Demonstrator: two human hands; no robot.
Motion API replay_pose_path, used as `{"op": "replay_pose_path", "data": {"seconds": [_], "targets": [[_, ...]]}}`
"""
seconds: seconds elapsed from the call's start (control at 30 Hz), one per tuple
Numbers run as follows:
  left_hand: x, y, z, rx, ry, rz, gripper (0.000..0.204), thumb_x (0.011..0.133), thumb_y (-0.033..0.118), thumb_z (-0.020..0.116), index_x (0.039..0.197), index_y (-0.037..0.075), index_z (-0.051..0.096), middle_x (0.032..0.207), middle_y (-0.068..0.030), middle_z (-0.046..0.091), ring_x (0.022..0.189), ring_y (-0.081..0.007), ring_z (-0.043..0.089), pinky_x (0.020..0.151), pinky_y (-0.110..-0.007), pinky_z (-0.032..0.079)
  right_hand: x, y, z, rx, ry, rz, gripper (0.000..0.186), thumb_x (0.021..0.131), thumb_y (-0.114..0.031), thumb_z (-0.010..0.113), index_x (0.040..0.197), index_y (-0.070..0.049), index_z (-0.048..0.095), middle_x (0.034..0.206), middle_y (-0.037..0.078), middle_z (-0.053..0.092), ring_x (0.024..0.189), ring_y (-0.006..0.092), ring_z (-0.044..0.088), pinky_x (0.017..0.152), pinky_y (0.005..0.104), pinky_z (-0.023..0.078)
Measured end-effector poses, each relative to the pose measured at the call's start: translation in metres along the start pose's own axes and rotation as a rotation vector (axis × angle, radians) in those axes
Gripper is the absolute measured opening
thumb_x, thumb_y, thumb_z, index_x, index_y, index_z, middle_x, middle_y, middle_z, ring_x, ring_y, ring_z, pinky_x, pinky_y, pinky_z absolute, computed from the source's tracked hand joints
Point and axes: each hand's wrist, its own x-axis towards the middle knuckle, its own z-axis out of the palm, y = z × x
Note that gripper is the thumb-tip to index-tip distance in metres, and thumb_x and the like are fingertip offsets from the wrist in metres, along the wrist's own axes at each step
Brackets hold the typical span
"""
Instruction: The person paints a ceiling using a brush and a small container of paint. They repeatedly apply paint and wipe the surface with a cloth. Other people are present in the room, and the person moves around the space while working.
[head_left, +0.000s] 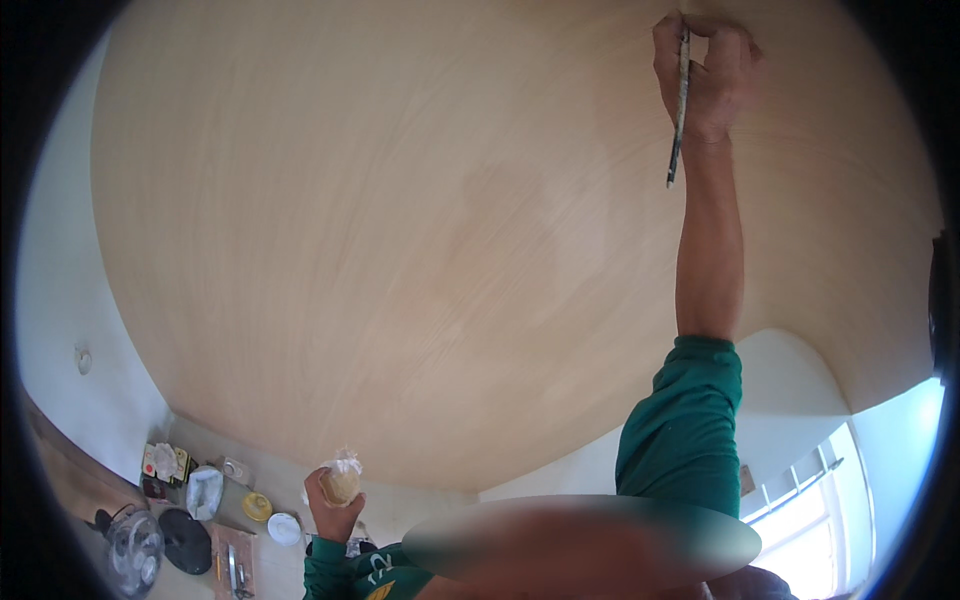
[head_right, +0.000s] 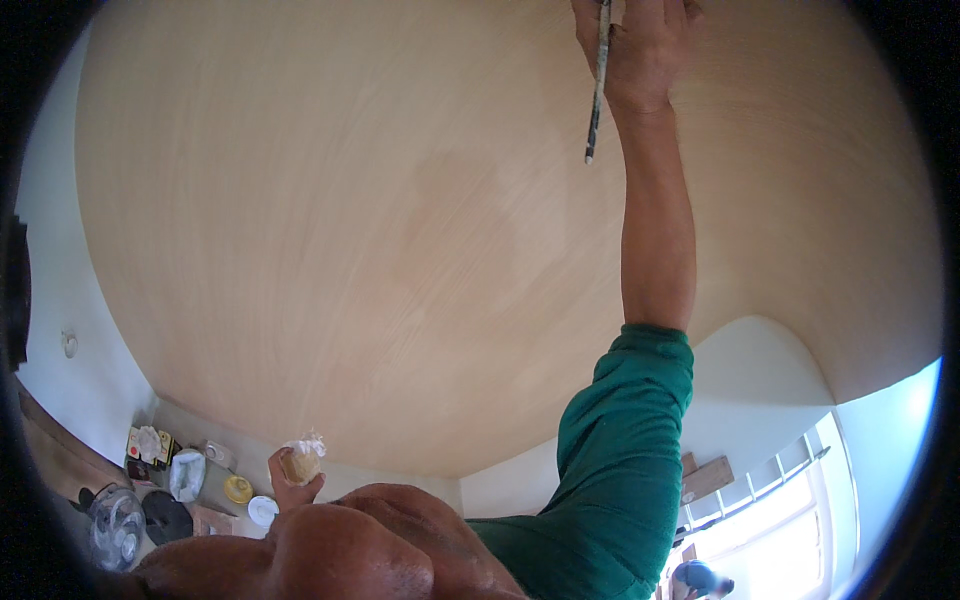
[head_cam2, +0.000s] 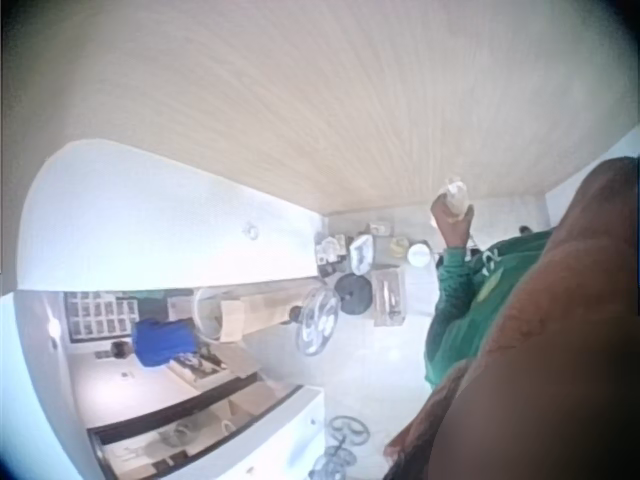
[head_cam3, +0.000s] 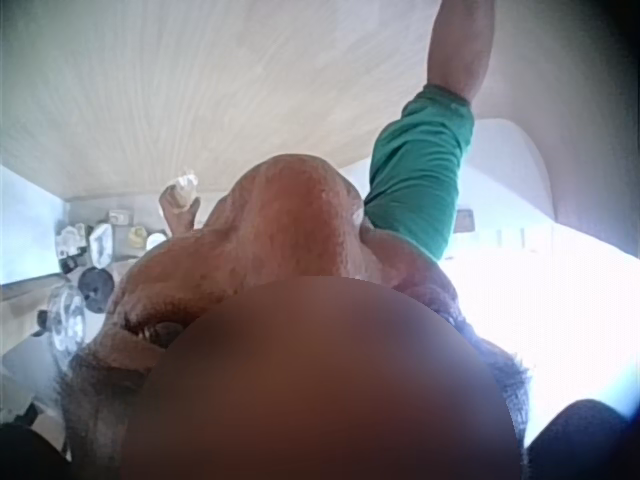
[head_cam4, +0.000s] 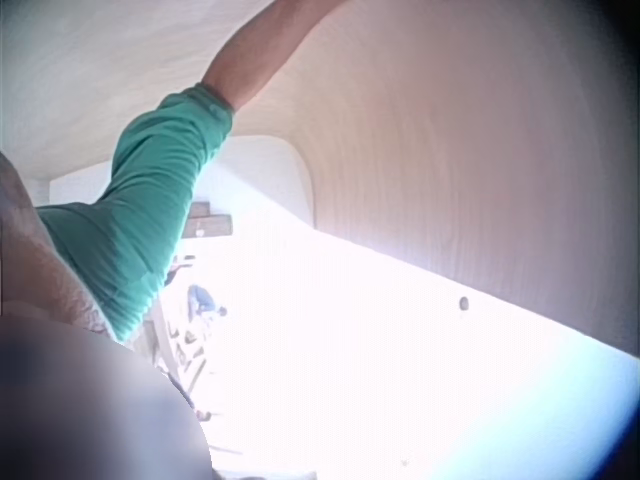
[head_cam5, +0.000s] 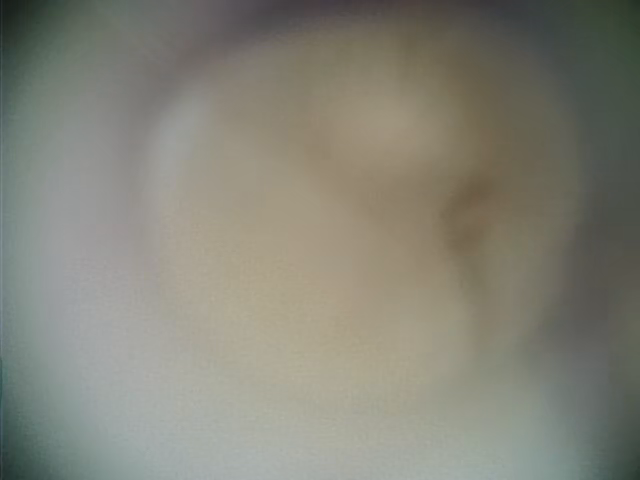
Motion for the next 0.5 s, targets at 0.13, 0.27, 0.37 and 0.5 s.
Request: {"op": "replay_pose_path", "data": {"seconds": [0.13, 0.27, 0.37, 0.5], "targets": [[-0.001, -0.002, 0.000, -0.001, 0.006, -0.025, 0.076, 0.063, 0.009, 0.084, 0.130, 0.002, 0.049, 0.124, -0.0150, 0.051, 0.118, -0.0308, 0.054, 0.105, -0.042, 0.045, -0.007, -0.002, 0.004, 0.018, -0.013, 0.015, 0.024, 0.077, -0.004, 0.084, 0.087, -0.011, 0.063, 0.080, -0.002, 0.068, 0.072, 0.0169, 0.064, 0.083, 0.0359, 0.048], [-0.002, 0.003, -0.001, 0.005, 0.008, -0.009, 0.076, 0.064, 0.010, 0.084, 0.131, 0.002, 0.048, 0.124, -0.0149, 0.051, 0.118, -0.0305, 0.054, 0.106, -0.042, 0.045, -0.011, 0.001, 0.008, 0.031, -0.020, 0.025, 0.024, 0.077, -0.004, 0.083, 0.088, -0.011, 0.063, 0.081, -0.001, 0.068, 0.072, 0.0174, 0.064, 0.083, 0.0364, 0.048], [-0.002, 0.008, 0.000, 0.037, 0.005, -0.016, 0.076, 0.065, 0.010, 0.084, 0.131, 0.002, 0.048, 0.124, -0.0148, 0.051, 0.119, -0.0302, 0.054, 0.106, -0.042, 0.045, -0.012, 0.005, 0.008, 0.041, -0.023, 0.031, 0.025, 0.077, -0.003, 0.083, 0.088, -0.010, 0.062, 0.081, -0.001, 0.068, 0.072, 0.0177, 0.064, 0.083, 0.0367, 0.049], [-0.002, 0.010, 0.001, 0.003, 0.001, -0.028, 0.076, 0.065, 0.011, 0.084, 0.132, 0.002, 0.048, 0.124, -0.0149, 0.051, 0.119, -0.0307, 0.054, 0.106, -0.042, 0.044, -0.011, 0.007, 0.006, 0.045, -0.023, 0.030, 0.025, 0.077, -0.003, 0.083, 0.089, -0.010, 0.062, 0.081, 0.000, 0.068, 0.072, 0.0182, 0.064, 0.082, 0.0371, 0.049]]}}
